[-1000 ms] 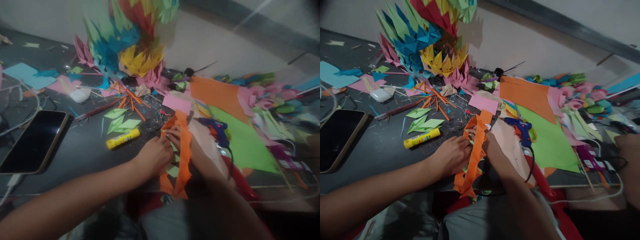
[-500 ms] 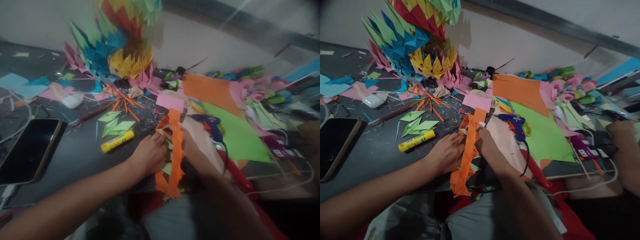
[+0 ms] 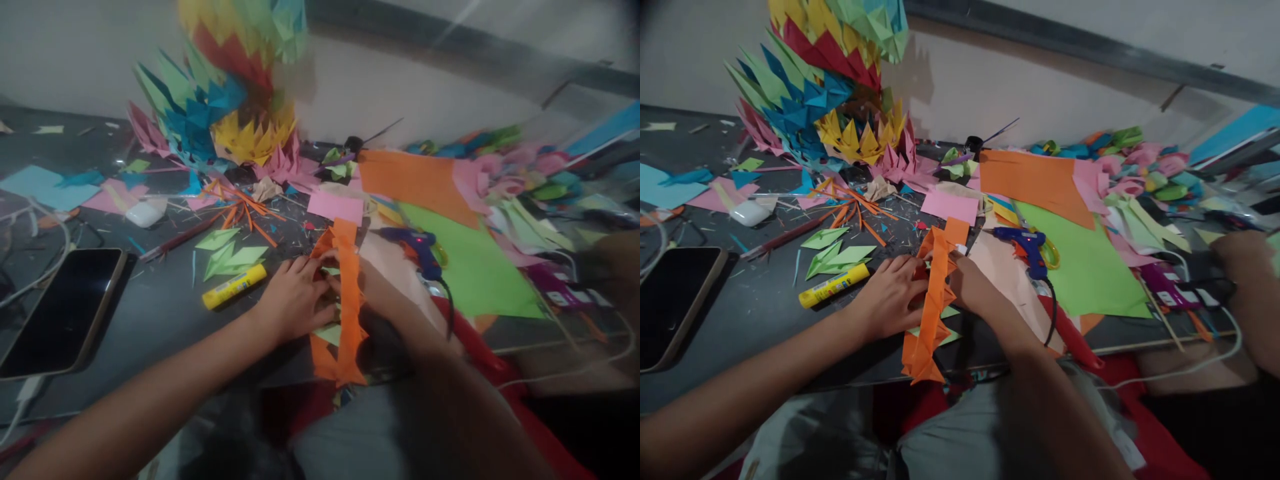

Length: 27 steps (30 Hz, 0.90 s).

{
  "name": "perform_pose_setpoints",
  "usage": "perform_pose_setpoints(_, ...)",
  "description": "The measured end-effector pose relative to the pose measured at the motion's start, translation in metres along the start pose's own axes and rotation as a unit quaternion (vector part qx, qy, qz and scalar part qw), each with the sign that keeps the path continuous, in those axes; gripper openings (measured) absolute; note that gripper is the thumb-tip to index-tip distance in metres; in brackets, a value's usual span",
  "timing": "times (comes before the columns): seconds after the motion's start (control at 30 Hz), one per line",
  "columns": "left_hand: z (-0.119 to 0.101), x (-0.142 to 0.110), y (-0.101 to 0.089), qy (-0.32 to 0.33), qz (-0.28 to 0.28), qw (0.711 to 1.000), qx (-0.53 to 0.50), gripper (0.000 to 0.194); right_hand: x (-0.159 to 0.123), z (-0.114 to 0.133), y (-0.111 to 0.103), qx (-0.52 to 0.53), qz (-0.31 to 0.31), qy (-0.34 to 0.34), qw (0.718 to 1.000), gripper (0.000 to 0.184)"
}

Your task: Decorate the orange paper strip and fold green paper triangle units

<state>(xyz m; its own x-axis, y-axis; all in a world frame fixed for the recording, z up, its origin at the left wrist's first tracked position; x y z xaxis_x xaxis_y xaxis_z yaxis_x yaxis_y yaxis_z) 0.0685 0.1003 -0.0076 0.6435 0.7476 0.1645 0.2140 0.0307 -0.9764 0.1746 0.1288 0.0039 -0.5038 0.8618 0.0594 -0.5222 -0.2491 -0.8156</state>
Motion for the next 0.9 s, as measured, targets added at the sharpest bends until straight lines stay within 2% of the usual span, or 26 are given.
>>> perform_pose_setpoints(0.13,0.000,-0.001,-0.002,0.001,0.008,1.000,-0.011,0.033,0.009,0.016,-0.002,0.015,0.025,-0.035,0.999,0.035)
perform_pose_setpoints(0.27,0.007,0.003,-0.008,-0.005,-0.018,0.999,-0.040,0.027,0.012,0.016,0.005,0.041,0.043,-0.046,0.997,0.033)
perform_pose_setpoints(0.33,0.021,0.005,-0.022,-0.032,-0.066,0.996,-0.054,0.024,0.011,0.012,0.007,0.058,0.039,-0.039,0.997,0.032)
perform_pose_setpoints(0.43,0.056,0.001,-0.050,-0.110,-0.135,0.983,-0.053,0.026,0.009,0.006,0.008,0.078,0.032,-0.019,0.996,0.031)
perform_pose_setpoints(0.47,0.070,-0.003,-0.056,-0.139,-0.120,0.982,-0.050,0.025,0.008,0.004,0.008,0.083,0.033,-0.010,0.996,0.031)
perform_pose_setpoints(0.57,0.109,-0.018,-0.058,-0.218,0.017,0.975,-0.033,0.027,0.006,-0.003,0.011,0.103,0.039,0.017,0.994,0.030)
perform_pose_setpoints(0.6,0.121,-0.024,-0.060,-0.238,0.042,0.970,-0.021,0.026,0.006,-0.006,0.011,0.116,0.036,0.025,0.992,0.031)
perform_pose_setpoints(0.7,0.151,-0.041,-0.065,-0.287,0.065,0.955,0.023,0.019,0.005,-0.010,0.012,0.147,0.026,0.045,0.988,0.030)
perform_pose_setpoints(0.8,0.163,-0.046,-0.058,-0.298,0.095,0.950,0.028,0.023,0.006,-0.008,0.012,0.141,0.032,0.056,0.988,0.028)
perform_pose_setpoints(0.9,0.155,-0.044,-0.047,-0.276,0.134,0.952,-0.003,0.026,0.007,-0.003,0.009,0.124,0.031,0.051,0.991,0.027)
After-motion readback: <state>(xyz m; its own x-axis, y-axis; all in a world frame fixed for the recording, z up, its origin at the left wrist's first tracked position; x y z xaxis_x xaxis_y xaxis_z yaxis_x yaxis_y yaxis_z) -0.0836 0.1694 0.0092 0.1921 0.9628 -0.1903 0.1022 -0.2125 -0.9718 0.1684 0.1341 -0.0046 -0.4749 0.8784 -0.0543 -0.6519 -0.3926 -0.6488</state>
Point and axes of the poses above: each hand's wrist, its own x-axis towards the middle knuckle, its own y-axis out of the palm, z = x × y, the point moved 7 cm from there along x, towards the middle knuckle, and after that the axes turned 9 degrees about x, right-handed, at the moved point
